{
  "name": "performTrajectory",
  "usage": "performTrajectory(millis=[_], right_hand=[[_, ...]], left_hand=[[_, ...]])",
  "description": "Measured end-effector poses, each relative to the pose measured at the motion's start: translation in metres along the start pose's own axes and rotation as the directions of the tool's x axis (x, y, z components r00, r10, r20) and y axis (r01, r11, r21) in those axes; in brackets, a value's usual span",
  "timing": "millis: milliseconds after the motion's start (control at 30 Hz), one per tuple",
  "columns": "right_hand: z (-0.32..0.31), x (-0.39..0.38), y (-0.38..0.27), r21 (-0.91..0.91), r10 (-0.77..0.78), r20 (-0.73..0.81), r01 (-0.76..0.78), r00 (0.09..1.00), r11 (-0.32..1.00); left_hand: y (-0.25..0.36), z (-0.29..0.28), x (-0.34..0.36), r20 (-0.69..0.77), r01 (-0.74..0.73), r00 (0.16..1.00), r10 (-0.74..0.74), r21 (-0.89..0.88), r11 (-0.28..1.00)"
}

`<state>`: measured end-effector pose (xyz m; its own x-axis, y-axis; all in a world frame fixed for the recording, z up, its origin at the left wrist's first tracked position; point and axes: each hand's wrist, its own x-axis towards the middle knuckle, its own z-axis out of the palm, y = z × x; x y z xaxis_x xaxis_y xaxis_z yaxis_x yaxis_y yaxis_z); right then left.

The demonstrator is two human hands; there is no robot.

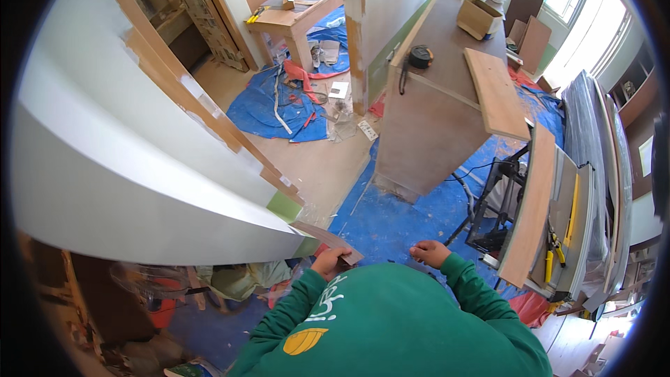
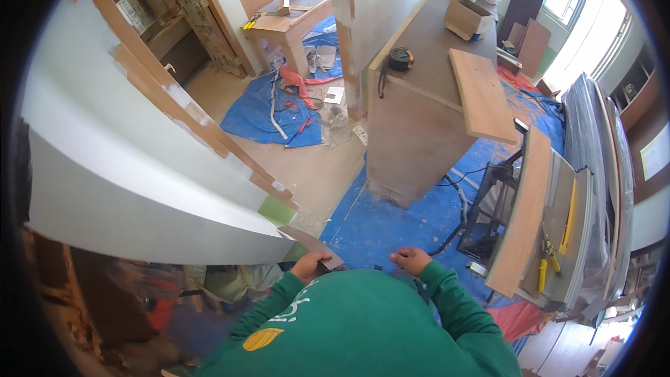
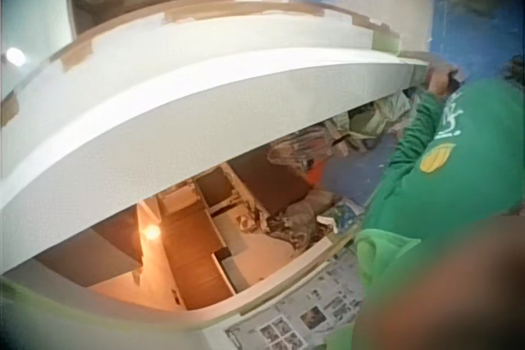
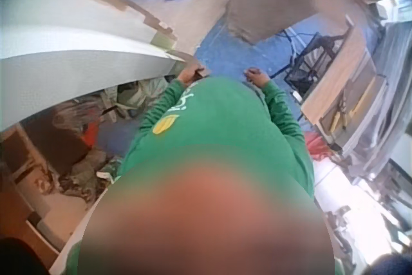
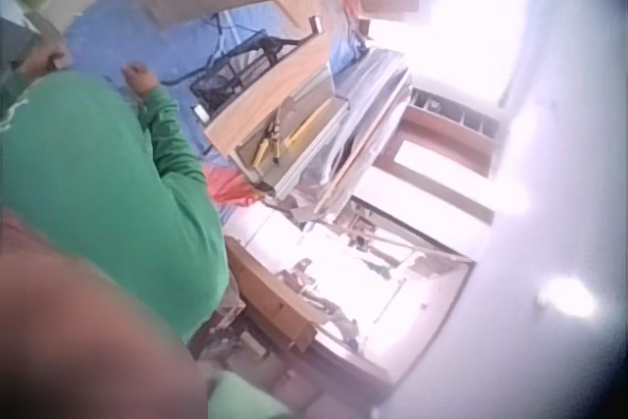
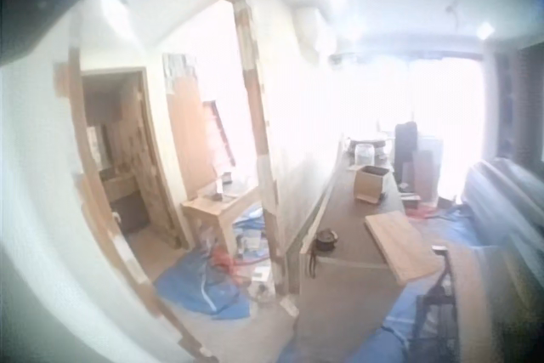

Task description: The person measures and marks a wooden strip using a pencil and a larger board as a guide, then cuts the strip with tin snips. The person places the cut piece on a shelf and continues handling other wood pieces in the room.

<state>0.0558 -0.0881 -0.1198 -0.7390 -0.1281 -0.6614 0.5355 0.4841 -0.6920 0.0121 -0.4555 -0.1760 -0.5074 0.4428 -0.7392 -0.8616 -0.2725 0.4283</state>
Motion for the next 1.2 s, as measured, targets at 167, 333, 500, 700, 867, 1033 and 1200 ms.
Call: performTrajectory(millis=[167, 333, 500, 700, 867, 1033, 1200], right_hand=[[-0.007, 0.059, 0.008, -0.152, 0.148, 0.026, -0.143, 0.989, 0.978], [-0.032, 0.124, 0.014, -0.214, 0.121, -0.016, -0.122, 0.992, 0.969], [-0.073, 0.222, 0.019, -0.47, -0.092, 0.004, 0.083, 0.996, 0.879], [-0.136, 0.297, 0.015, -0.433, -0.008, 0.159, 0.077, 0.987, 0.898], [-0.156, 0.345, 0.031, -0.667, -0.187, 0.318, 0.359, 0.93, 0.653], [-0.152, 0.405, 0.006, -0.533, 0.03, 0.192, 0.079, 0.981, 0.842], [-0.141, 0.459, -0.071, -0.315, 0.183, 0.015, -0.169, 0.983, 0.934]], left_hand=[[0.02, -0.016, 0.027, -0.028, -0.002, 1.0, 0.001, -0.043, 0.999], [0.068, -0.021, 0.082, -0.09, -0.037, 0.995, 0.03, -0.083, 0.996], [0.148, -0.025, 0.134, -0.22, -0.073, 0.975, 0.023, -0.22, 0.973], [0.247, -0.017, 0.183, -0.37, -0.193, 0.916, 0.157, -0.063, 0.979], [0.31, -0.033, 0.232, -0.502, -0.12, 0.857, 0.114, 0.019, 0.993], [0.379, -0.092, 0.301, -0.49, -0.003, 0.871, 0.036, 0.069, 0.998], [0.477, -0.177, 0.394, -0.475, 0.266, 0.875, -0.093, 0.312, 0.912]])
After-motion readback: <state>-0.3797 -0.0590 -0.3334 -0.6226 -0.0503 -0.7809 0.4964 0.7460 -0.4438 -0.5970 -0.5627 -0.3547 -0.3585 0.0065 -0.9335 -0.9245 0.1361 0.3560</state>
